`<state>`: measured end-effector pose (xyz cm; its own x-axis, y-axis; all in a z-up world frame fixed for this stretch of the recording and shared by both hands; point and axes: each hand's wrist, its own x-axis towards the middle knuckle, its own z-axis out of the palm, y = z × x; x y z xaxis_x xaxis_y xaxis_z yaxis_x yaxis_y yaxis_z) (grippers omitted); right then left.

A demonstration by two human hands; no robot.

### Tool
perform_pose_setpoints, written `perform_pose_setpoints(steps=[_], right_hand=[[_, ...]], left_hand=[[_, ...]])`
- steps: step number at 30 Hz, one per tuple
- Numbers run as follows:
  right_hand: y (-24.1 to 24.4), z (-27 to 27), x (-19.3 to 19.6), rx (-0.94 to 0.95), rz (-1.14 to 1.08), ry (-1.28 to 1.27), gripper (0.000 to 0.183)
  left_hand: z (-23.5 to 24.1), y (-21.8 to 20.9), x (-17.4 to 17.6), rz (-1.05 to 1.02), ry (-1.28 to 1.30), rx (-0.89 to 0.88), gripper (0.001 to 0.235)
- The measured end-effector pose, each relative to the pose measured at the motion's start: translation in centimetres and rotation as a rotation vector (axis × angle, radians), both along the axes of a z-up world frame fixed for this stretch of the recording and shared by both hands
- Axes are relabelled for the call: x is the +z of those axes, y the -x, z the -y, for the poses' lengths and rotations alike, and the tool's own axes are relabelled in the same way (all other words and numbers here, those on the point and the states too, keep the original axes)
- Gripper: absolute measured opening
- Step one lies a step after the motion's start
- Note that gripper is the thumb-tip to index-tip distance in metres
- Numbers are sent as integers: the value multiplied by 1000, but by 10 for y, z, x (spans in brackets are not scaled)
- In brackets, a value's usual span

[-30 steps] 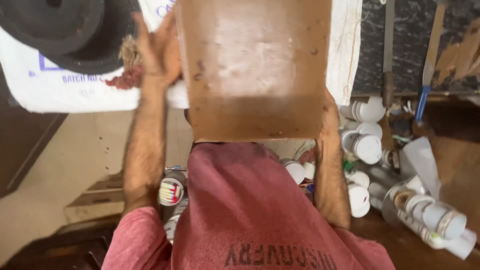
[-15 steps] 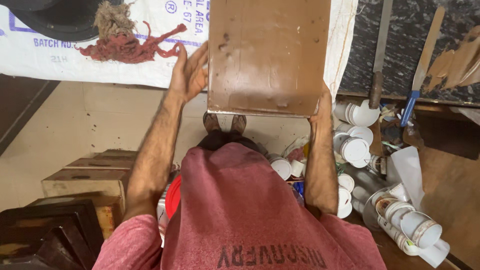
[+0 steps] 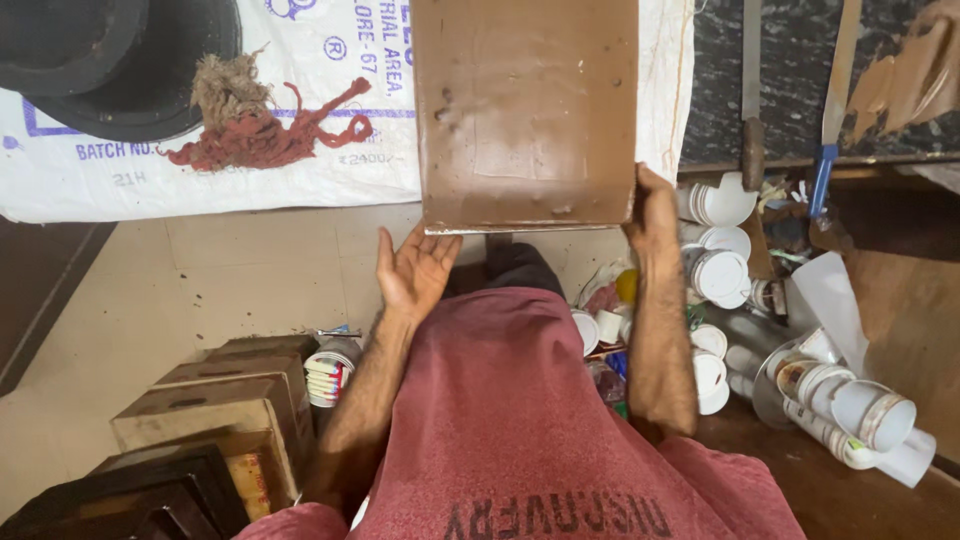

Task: The person slices a large block of chocolate into smaller sections using a long knife, holding the block by hand and repeatedly drawing the blade across the surface to create deep grooves before turning the block to slice from a different side.

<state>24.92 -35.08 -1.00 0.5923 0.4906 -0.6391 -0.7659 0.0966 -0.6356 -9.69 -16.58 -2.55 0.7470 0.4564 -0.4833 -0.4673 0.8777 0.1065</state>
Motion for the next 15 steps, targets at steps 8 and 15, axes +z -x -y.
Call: perform_pose_setpoints(steps=[8,15], right_hand=[[-93,-12,75,142,998,820,19],[-247,-129,61,486,1752,224,38]], left_hand=[[25,-23,-19,108,3,54,53],[27,-34,5,-74,-48,124,71]])
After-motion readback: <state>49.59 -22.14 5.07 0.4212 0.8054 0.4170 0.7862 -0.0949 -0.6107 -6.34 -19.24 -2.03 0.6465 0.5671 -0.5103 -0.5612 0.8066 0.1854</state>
